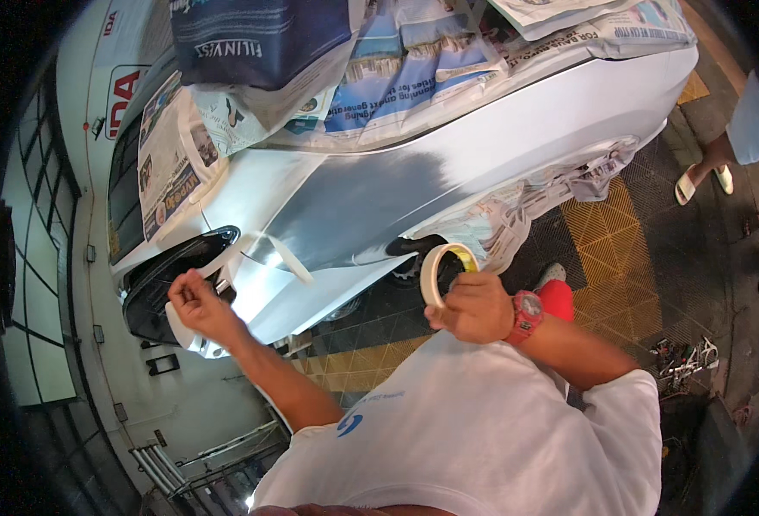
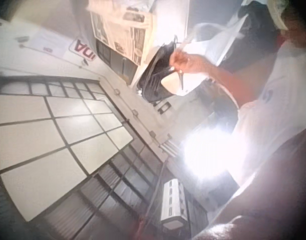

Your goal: The person tapes sheets of newspaper onto the hood of a white car using masking tape. They smooth the paper down and apply tape along the edges to secure it in place.

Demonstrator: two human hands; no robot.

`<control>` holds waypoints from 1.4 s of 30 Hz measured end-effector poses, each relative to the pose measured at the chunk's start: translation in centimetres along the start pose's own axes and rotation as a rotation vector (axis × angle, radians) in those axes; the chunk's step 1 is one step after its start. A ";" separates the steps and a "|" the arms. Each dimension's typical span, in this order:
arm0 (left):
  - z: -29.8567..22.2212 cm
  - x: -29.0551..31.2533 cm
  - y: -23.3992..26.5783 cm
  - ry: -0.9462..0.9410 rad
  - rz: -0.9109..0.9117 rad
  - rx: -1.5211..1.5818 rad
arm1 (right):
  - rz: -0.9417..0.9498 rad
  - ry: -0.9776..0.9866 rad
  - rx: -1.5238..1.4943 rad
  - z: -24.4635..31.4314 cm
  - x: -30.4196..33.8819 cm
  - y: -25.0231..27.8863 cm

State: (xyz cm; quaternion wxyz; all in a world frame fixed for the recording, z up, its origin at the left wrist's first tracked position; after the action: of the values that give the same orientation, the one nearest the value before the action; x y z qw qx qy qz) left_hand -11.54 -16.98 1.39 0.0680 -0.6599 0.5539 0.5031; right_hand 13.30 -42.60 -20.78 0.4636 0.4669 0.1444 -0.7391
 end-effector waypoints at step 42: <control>4.8 -5.7 -17.2 -0.522 0.335 -0.266 | -0.412 -0.412 0.295 -12.1 -20.8 -9.6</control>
State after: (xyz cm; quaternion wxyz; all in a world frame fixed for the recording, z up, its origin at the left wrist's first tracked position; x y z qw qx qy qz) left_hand 0.12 -3.63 -4.78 0.0370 -0.4119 0.5478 0.7272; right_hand 14.92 -18.23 -12.08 0.2509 0.3306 0.0304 -0.9093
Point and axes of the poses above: each hand's wrist, its own x-axis away from the middle knuckle, its own y-axis out of the back of the hand, z = x × y, the point moved 5 cm from there along -x, towards the middle knuckle, and after that the axes turned 3 degrees about -x, right-handed, at the moved point
